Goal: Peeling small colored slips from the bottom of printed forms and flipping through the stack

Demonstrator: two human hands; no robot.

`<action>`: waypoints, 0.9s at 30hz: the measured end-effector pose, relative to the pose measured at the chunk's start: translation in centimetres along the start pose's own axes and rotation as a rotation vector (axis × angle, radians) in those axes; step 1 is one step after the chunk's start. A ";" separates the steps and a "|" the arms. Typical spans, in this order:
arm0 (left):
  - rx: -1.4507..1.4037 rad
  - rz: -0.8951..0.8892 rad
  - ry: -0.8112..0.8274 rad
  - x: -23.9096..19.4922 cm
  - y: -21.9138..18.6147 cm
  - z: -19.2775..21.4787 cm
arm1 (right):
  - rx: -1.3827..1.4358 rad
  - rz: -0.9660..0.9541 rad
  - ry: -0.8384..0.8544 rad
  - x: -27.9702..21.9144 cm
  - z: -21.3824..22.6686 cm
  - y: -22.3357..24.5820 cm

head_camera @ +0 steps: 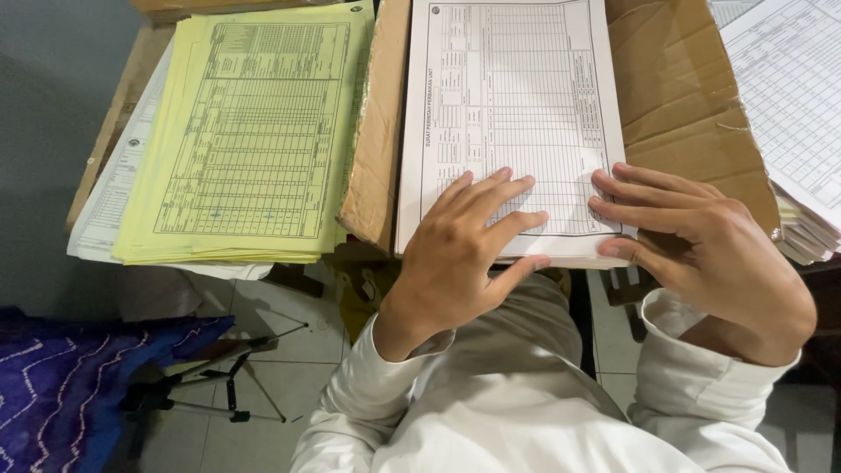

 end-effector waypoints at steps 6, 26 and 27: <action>0.001 0.002 -0.006 0.2 -0.2 0.1 | 0.038 0.064 -0.066 0.1 0.0 0.0; 0.014 0.037 0.074 2.3 -1.7 0.9 | 0.025 -0.016 -0.051 0.5 0.0 -0.6; 0.014 0.038 0.074 2.2 -1.6 0.5 | 0.026 -0.016 -0.051 0.5 -0.2 -0.6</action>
Point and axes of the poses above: each hand's wrist, its own x-axis towards the middle knuckle, its own z-axis out of the back of the hand, y = z × x, the point moved 2 cm from there along x, towards the middle knuckle, and after that the axes turned 5 degrees about -x, right-handed, at the moved point
